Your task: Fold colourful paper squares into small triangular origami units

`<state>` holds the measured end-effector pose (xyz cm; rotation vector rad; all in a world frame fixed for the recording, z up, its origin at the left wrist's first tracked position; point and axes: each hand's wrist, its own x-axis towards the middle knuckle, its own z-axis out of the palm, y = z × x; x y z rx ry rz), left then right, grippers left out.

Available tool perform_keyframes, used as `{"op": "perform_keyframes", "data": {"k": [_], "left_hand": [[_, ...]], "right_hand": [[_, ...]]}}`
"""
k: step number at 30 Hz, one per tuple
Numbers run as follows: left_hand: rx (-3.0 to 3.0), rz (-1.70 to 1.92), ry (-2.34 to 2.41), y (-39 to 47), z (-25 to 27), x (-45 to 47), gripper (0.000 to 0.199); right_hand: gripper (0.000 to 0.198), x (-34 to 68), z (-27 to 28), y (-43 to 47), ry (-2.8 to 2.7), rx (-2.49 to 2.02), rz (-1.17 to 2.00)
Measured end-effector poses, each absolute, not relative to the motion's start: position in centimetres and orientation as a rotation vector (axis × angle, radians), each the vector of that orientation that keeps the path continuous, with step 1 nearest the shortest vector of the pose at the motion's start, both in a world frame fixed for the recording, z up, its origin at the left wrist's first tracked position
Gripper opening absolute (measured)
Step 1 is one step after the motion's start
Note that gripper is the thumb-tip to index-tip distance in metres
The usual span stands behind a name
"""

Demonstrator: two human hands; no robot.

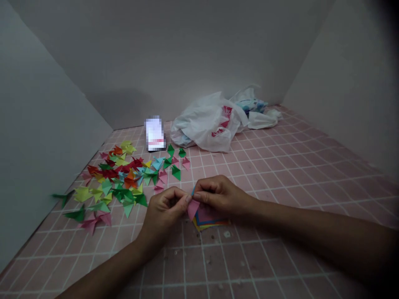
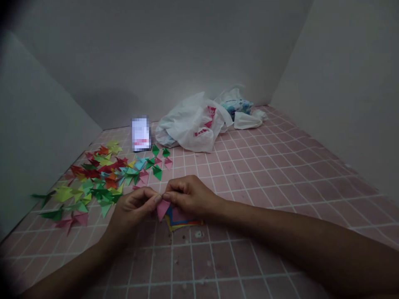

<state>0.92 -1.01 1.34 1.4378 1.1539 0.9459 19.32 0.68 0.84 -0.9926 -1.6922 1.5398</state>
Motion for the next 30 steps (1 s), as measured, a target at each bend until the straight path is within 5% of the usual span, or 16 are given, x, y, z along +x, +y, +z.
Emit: {"op": "perform_keyframes", "data": {"k": [20,30], "left_hand": [[1.174,0.978,1.076,-0.6,0.3,0.8,0.037],[1.184,1.038,1.055,-0.8,0.2,0.6,0.022]], "right_hand": [[0.033,19.0,-0.2,0.8,-1.321,-1.081,1.683],[0.028,18.6,-0.4,0.3,-1.312,-1.008,1.703]]}}
